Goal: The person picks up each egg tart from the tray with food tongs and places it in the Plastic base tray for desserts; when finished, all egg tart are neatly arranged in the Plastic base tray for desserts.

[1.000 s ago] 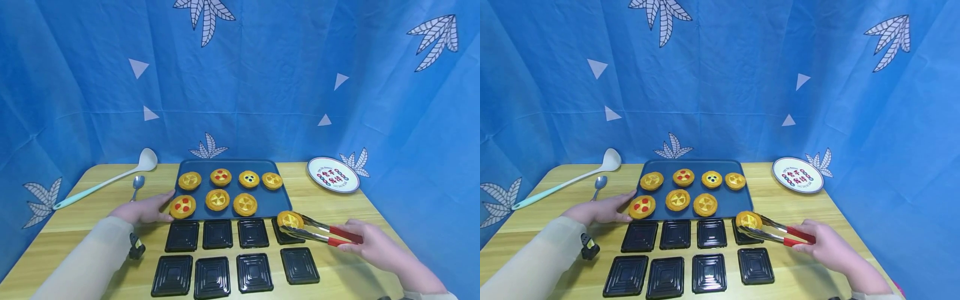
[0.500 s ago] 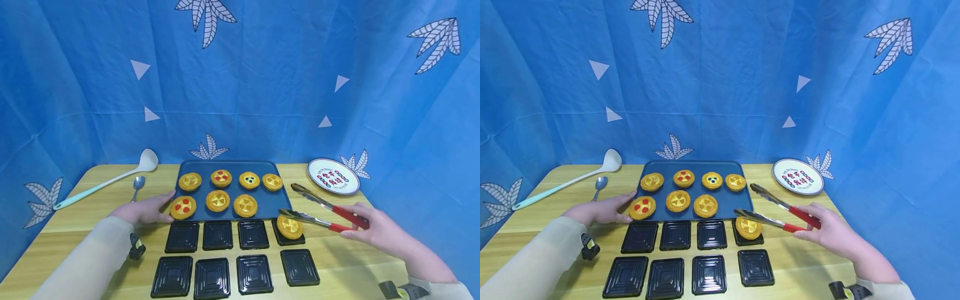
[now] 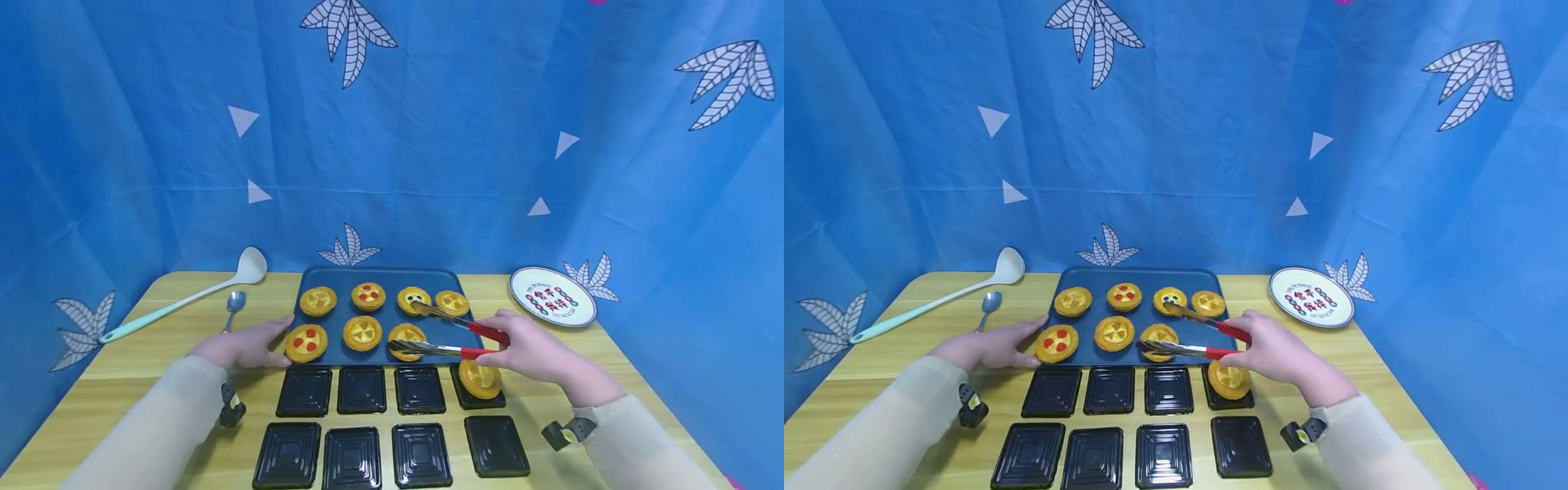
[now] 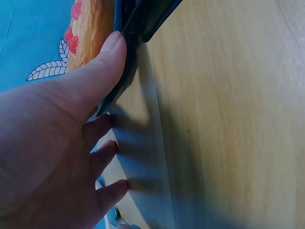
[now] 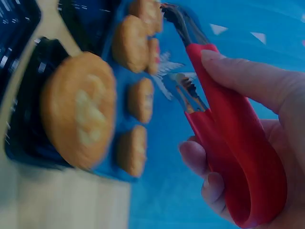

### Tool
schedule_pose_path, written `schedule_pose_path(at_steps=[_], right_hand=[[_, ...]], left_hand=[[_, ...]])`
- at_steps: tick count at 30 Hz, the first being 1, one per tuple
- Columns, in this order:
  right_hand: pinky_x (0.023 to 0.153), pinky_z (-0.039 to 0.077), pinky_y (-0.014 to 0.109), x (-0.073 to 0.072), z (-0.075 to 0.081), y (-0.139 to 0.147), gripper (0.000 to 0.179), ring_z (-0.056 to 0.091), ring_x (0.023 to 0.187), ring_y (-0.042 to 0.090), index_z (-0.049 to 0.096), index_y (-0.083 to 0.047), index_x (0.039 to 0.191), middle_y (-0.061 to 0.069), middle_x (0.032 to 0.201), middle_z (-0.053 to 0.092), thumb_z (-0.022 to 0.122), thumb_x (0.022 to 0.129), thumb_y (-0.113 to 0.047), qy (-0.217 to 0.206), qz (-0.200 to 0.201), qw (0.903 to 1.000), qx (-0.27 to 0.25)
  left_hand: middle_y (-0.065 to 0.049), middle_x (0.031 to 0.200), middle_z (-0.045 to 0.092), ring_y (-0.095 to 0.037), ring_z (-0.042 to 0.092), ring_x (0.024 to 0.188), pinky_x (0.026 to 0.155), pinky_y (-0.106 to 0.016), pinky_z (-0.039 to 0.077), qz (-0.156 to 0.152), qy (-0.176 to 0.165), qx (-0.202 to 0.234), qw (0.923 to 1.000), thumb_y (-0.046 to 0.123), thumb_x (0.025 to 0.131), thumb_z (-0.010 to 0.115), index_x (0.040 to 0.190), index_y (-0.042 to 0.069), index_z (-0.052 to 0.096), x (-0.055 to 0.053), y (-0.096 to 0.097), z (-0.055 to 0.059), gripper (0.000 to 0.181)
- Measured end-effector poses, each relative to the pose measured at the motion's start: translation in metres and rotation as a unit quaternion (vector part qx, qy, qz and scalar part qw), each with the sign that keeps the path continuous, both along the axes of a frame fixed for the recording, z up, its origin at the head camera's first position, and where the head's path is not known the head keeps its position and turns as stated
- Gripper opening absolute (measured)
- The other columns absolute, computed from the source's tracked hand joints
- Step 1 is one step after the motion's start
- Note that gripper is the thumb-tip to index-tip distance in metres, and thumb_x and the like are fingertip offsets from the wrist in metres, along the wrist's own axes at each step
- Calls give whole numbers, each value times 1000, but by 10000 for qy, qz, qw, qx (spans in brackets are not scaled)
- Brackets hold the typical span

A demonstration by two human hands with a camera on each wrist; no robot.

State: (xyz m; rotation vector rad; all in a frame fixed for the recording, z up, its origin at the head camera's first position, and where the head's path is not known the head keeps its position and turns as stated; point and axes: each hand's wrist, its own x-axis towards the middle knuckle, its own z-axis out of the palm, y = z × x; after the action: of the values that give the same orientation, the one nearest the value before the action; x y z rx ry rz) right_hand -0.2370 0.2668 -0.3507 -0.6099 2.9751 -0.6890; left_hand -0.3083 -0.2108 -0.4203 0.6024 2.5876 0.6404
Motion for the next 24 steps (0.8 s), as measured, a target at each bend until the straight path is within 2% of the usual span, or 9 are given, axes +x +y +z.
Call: schedule_pose_path(at_steps=[5, 9, 14, 18, 24], right_hand=[[65, 48, 32, -5, -19, -13, 61, 53, 78, 18, 66, -5, 128, 2, 99, 58, 86, 78, -33, -293, -167, 9994, 120], [65, 47, 32, -6, -28, -16, 61, 52, 77, 18, 66, -8, 129, 4, 100, 58, 85, 78, -34, -264, -231, 9993, 134], [65, 46, 32, -4, -35, -14, 57, 51, 77, 18, 67, -8, 128, 3, 94, 57, 85, 79, -30, -159, -244, 9995, 98], [59, 46, 31, -3, -39, -13, 53, 50, 73, 16, 68, -9, 127, 1, 89, 55, 84, 80, -26, -112, -261, 9996, 69], [57, 46, 29, 1, -34, -12, 47, 51, 73, 15, 70, -10, 125, -5, 89, 56, 82, 82, -25, 28, -159, 9999, -17]], left_hand=[[-24, 160, 13, -46, 16, 144, 115, -59, 16, 111, -43, 9, 9999, 39, 88, 73, 157, 2, 12, -2, 0, -4, 99], [-24, 160, 12, -46, 15, 144, 116, -59, 15, 193, -126, 50, 9997, 38, 88, 73, 158, 3, 12, -1, -1, -3, 99], [-25, 160, 13, -46, 15, 144, 116, -59, 15, 196, -147, 31, 9997, 36, 88, 73, 157, 2, 12, 3, 2, 2, 98], [-26, 159, 14, -47, 16, 144, 115, -59, 16, 195, -120, 65, 9997, 35, 88, 73, 157, 1, 13, 6, 4, 5, 98], [-25, 159, 14, -47, 17, 143, 115, -60, 17, 232, -107, 54, 9997, 35, 87, 74, 157, 1, 13, 6, 3, 3, 98]])
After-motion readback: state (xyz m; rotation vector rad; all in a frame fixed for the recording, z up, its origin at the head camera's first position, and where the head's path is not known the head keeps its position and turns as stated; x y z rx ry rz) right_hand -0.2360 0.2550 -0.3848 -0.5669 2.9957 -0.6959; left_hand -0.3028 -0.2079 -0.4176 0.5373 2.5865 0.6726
